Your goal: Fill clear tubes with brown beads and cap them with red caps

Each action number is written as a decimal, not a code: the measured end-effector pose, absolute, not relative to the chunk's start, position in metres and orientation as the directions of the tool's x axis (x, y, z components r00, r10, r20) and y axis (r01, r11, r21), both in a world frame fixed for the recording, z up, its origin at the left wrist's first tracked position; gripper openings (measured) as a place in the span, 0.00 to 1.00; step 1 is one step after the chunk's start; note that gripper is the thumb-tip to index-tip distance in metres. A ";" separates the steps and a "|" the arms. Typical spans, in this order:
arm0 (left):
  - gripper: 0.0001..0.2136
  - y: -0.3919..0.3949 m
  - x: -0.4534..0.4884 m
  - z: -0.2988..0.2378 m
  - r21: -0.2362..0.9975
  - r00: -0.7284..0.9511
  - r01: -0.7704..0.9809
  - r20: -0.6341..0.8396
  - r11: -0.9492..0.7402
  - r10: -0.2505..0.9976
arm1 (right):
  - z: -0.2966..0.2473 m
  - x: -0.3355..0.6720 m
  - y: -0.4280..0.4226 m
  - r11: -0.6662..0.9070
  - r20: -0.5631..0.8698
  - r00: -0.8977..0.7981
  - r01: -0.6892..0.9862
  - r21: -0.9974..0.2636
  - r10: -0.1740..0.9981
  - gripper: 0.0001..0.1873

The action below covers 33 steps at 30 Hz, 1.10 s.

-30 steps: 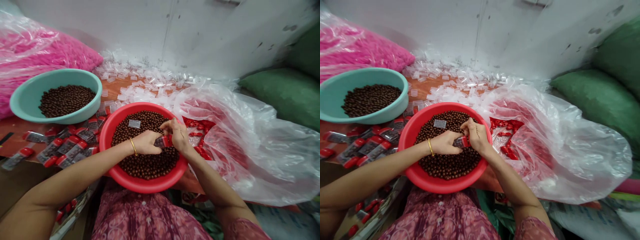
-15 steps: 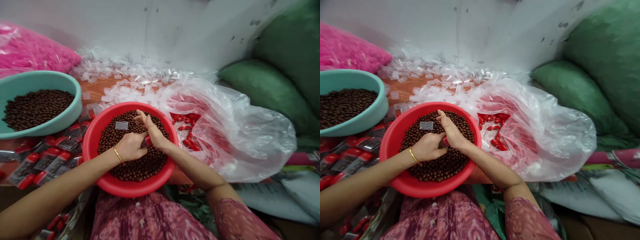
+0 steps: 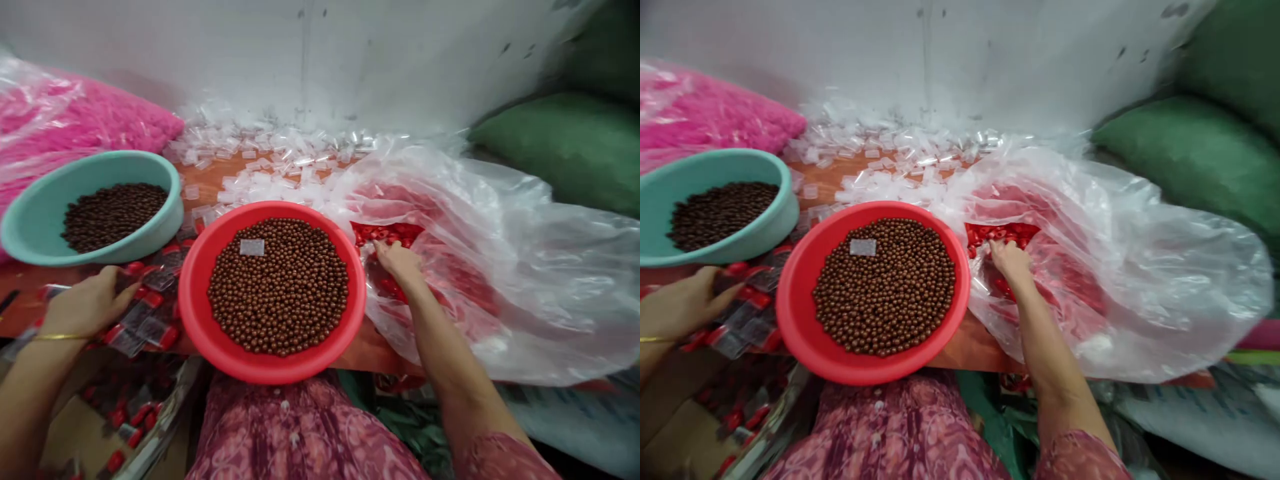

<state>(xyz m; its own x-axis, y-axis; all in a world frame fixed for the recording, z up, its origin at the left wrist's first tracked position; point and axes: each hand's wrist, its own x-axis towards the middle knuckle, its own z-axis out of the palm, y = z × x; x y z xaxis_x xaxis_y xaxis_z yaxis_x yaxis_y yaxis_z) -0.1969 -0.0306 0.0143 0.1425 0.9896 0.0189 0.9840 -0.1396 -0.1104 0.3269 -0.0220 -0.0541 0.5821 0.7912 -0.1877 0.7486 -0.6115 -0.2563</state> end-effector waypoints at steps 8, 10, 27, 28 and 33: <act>0.14 -0.027 -0.077 0.037 -0.198 0.495 0.861 0.119 -0.468 0.860 | -0.064 0.314 -0.024 -0.553 -0.174 0.525 0.797 -0.242 0.833 0.22; 0.10 -0.014 -0.048 0.031 -0.222 0.618 0.768 0.013 -0.600 0.786 | -0.065 0.312 -0.030 -0.506 -0.096 0.518 0.752 -0.422 0.850 0.24; 0.10 0.005 0.043 -0.023 0.069 0.732 0.666 -0.255 -0.743 0.632 | -0.008 0.247 -0.081 0.108 0.054 0.415 -0.106 -0.989 0.908 0.18; 0.10 0.008 0.047 -0.026 0.148 0.706 0.705 -0.236 -0.693 0.668 | -0.007 0.241 -0.082 0.119 0.065 0.392 -0.116 -0.986 0.918 0.18; 0.10 0.020 0.049 -0.036 0.554 0.643 0.696 -0.198 -0.457 0.740 | -0.002 0.219 -0.084 0.079 0.003 0.288 -0.254 -0.964 0.958 0.17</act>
